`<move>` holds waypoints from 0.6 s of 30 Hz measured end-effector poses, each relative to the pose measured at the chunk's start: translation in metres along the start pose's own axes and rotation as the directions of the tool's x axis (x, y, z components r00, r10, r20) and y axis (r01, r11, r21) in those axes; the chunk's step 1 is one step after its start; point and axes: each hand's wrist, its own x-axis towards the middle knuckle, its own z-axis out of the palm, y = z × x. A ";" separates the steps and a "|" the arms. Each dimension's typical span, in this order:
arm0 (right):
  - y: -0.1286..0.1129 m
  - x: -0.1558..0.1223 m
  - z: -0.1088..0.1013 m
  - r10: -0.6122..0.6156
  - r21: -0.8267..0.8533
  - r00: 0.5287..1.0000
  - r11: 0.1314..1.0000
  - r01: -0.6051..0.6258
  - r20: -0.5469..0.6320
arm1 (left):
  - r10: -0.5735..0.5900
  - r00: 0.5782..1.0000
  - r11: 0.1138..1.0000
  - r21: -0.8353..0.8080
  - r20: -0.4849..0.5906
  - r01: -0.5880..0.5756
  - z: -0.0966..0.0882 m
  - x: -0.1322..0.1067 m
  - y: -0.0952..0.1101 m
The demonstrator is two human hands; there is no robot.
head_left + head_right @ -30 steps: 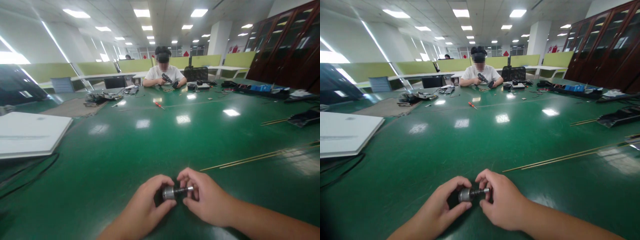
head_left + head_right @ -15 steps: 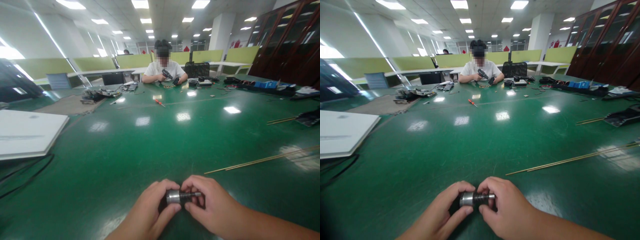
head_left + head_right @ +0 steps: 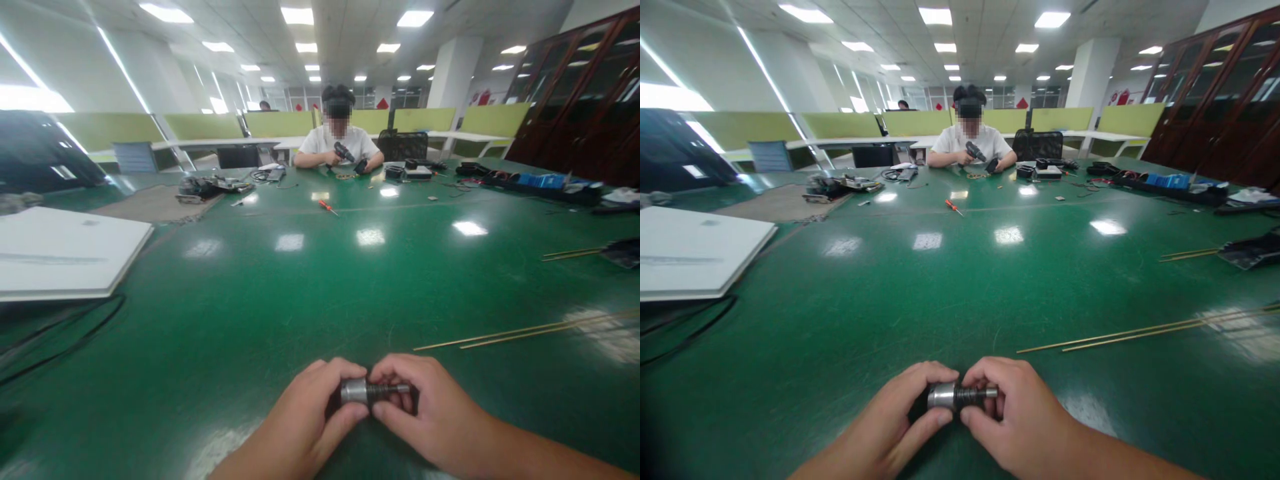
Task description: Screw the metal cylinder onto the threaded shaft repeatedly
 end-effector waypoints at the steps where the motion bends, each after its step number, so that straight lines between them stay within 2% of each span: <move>1: 0.000 0.000 -0.001 -0.006 -0.011 1.000 1.000 0.006 0.002 | -0.009 1.000 1.000 -0.004 -0.005 0.009 0.000 0.000 0.001; 18: -0.003 0.002 -0.005 -0.030 0.010 0.999 1.000 0.030 0.035 | -0.052 0.999 0.999 0.002 0.001 0.052 0.002 0.002 0.003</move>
